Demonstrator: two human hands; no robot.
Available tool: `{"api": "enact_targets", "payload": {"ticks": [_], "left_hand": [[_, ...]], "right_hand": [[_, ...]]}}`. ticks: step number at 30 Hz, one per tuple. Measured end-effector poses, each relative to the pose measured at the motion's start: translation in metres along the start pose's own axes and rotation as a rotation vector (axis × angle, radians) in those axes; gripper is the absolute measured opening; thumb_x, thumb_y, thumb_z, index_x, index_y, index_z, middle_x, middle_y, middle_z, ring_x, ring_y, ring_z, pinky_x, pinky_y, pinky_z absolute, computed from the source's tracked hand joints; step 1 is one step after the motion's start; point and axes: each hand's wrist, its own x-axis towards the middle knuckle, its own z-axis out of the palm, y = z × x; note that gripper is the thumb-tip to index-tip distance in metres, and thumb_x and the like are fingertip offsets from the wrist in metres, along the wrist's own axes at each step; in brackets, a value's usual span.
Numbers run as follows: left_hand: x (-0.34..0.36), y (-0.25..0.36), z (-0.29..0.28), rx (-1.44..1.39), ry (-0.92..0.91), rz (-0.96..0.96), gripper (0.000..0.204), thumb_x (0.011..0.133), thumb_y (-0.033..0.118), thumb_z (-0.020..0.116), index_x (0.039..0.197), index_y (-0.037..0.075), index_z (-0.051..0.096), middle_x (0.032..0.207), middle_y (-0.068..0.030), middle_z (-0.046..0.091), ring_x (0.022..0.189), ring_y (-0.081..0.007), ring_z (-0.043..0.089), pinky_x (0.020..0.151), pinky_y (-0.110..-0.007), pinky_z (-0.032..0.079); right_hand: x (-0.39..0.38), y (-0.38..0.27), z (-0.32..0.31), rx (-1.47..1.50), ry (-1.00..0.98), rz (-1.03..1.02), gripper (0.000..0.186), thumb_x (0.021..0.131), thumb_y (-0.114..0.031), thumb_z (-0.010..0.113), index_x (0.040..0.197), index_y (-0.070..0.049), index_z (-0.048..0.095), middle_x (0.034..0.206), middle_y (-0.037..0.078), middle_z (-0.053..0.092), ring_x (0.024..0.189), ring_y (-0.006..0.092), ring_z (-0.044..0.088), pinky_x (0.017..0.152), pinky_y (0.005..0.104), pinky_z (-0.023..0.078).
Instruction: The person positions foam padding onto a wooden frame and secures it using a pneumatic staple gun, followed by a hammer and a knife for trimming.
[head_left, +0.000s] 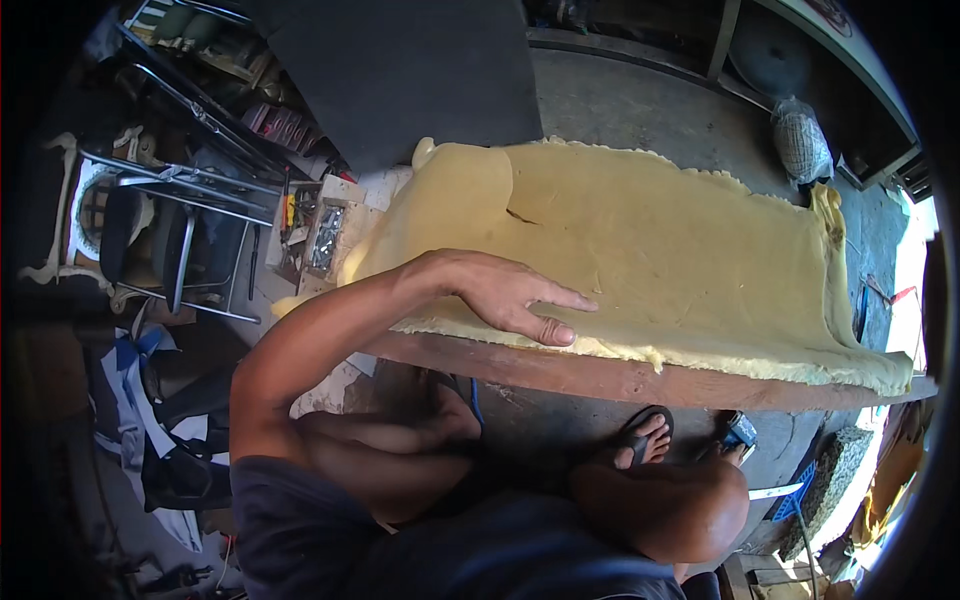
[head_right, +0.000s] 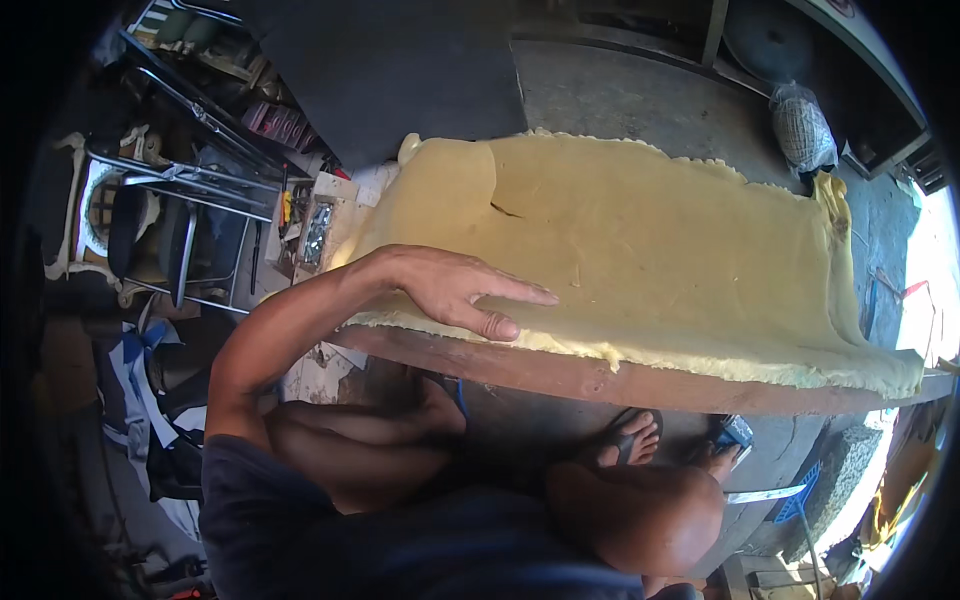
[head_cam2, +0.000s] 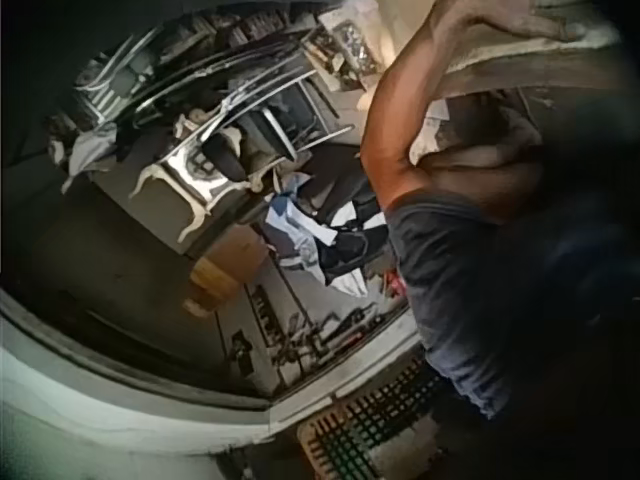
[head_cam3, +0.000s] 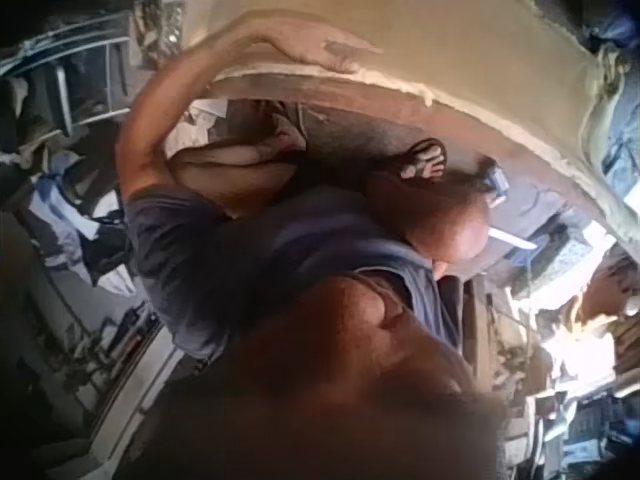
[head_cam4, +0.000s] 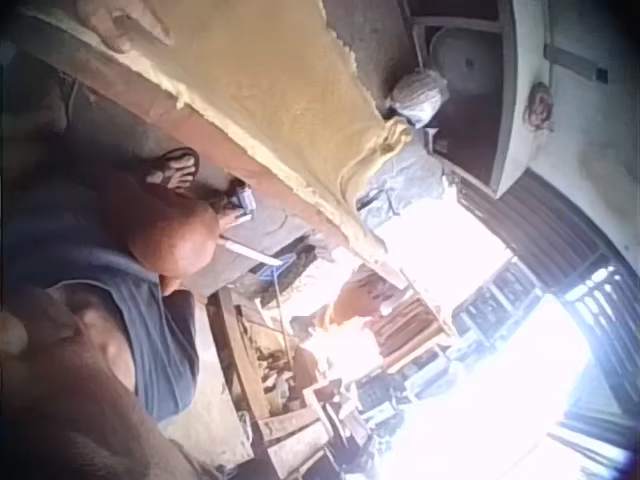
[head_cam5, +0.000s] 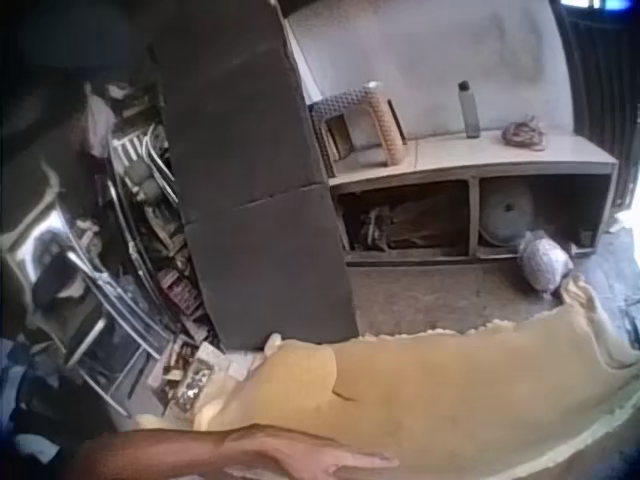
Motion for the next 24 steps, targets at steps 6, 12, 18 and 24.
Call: {"api": "enact_targets", "payload": {"ticks": [6, 12, 18, 24], "left_hand": [[-0.11, -0.048, 0.072, 0.066, 0.295, -0.139, 0.077, 0.101, 0.062, 0.046, 0.157, 0.009, 0.036, 0.161, -0.018, 0.036, 0.148, -0.0353, 0.034, 0.122, -0.043, 0.03], [-0.157, -0.103, 0.111, 0.121, 0.805, -0.276, 0.048, 0.106, 0.039, 0.045, 0.135, 0.006, 0.063, 0.136, -0.0148, 0.064, 0.132, -0.0296, 0.056, 0.113, -0.043, 0.042], [-0.16, -0.136, 0.119, 0.217, 0.983, -0.067, 0.042, 0.104, 0.038, 0.049, 0.113, 0.003, 0.071, 0.093, -0.0118, 0.074, 0.093, -0.0317, 0.07, 0.091, -0.047, 0.05], [-0.182, -0.162, 0.132, 0.324, 1.013, 0.038, 0.052, 0.101, 0.053, 0.05, 0.102, 0.005, 0.07, 0.085, -0.0165, 0.071, 0.085, -0.036, 0.071, 0.081, -0.052, 0.053]], "right_hand": [[0.041, -0.09, -0.13, 0.221, 0.587, -0.332, 0.052, 0.103, -0.032, 0.055, 0.143, 0.001, 0.052, 0.14, 0.024, 0.056, 0.123, 0.0384, 0.061, 0.105, 0.0434, 0.047], [0.002, -0.264, -0.203, 0.357, 0.581, -0.762, 0.044, 0.107, -0.029, 0.053, 0.141, -0.001, 0.056, 0.141, 0.015, 0.059, 0.116, 0.0279, 0.064, 0.095, 0.0382, 0.053], [-0.054, -0.362, -0.152, 0.166, 0.333, -0.902, 0.042, 0.109, -0.03, 0.047, 0.132, 0.002, 0.061, 0.127, 0.02, 0.064, 0.115, 0.0355, 0.061, 0.096, 0.0444, 0.048], [-0.018, -0.359, -0.13, 0.014, 0.24, -0.817, 0.05, 0.109, -0.036, 0.045, 0.128, 0.006, 0.063, 0.122, 0.024, 0.066, 0.114, 0.0382, 0.063, 0.097, 0.0445, 0.049]]}}
